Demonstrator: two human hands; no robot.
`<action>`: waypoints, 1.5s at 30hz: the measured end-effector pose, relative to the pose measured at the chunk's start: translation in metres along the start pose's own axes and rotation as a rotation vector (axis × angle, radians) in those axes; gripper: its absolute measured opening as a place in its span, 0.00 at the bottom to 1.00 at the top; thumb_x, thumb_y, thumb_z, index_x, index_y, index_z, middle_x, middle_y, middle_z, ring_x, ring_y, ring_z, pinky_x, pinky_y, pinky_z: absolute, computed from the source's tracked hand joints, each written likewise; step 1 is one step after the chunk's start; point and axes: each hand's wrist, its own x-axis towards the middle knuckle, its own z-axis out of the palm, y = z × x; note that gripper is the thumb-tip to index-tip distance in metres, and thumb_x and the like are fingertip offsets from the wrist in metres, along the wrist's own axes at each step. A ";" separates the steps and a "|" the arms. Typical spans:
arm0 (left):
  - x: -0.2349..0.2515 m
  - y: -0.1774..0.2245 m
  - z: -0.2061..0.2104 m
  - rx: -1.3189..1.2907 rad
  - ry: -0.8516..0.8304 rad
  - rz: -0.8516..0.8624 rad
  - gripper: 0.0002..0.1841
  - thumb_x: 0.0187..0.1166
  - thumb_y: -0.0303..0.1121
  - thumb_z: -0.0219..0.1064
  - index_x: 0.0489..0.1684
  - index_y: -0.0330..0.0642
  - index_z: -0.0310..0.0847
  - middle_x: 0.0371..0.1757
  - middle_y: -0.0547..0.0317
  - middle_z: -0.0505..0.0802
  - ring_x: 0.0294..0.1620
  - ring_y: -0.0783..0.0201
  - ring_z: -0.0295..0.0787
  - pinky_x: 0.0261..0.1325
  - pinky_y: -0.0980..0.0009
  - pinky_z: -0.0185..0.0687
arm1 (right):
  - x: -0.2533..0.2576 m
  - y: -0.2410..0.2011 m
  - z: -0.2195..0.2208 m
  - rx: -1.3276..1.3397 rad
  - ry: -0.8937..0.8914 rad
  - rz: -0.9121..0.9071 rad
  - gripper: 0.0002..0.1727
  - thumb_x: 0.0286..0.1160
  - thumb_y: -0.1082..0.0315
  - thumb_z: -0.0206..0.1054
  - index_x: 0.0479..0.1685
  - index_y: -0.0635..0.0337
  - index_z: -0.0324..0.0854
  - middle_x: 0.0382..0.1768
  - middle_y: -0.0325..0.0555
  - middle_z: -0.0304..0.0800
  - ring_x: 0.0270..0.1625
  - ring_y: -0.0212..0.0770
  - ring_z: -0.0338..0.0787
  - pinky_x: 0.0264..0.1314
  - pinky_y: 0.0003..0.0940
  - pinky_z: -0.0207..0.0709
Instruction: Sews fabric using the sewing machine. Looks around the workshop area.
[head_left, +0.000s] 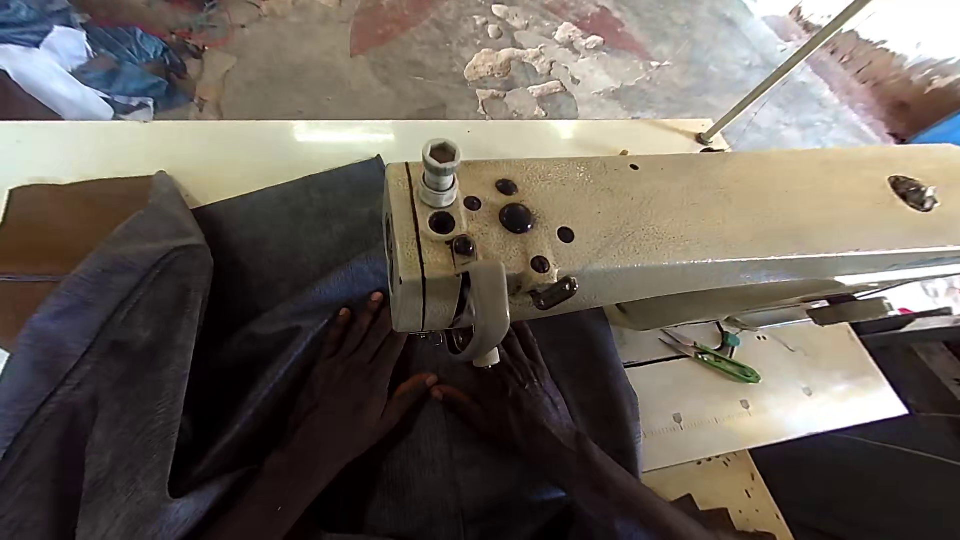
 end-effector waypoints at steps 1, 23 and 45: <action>0.002 0.000 -0.001 0.000 -0.004 -0.005 0.45 0.81 0.74 0.40 0.88 0.51 0.68 0.93 0.59 0.65 0.96 0.55 0.47 0.95 0.44 0.40 | 0.002 0.000 0.000 0.005 0.012 0.002 0.49 0.79 0.22 0.35 0.82 0.49 0.75 0.82 0.49 0.76 0.87 0.51 0.69 0.91 0.59 0.53; 0.030 -0.019 -0.001 0.034 0.078 0.025 0.47 0.83 0.71 0.41 0.88 0.40 0.67 0.93 0.49 0.64 0.97 0.52 0.46 0.96 0.45 0.36 | 0.027 0.015 0.011 0.099 0.185 -0.061 0.33 0.79 0.30 0.54 0.53 0.49 0.87 0.54 0.45 0.91 0.64 0.48 0.86 0.72 0.53 0.71; 0.017 -0.018 -0.003 -0.022 -0.012 0.016 0.47 0.77 0.77 0.43 0.86 0.53 0.72 0.91 0.58 0.69 0.96 0.54 0.49 0.95 0.44 0.39 | 0.010 0.007 0.013 0.095 0.172 -0.025 0.41 0.78 0.24 0.47 0.62 0.51 0.86 0.66 0.44 0.88 0.75 0.47 0.80 0.84 0.53 0.63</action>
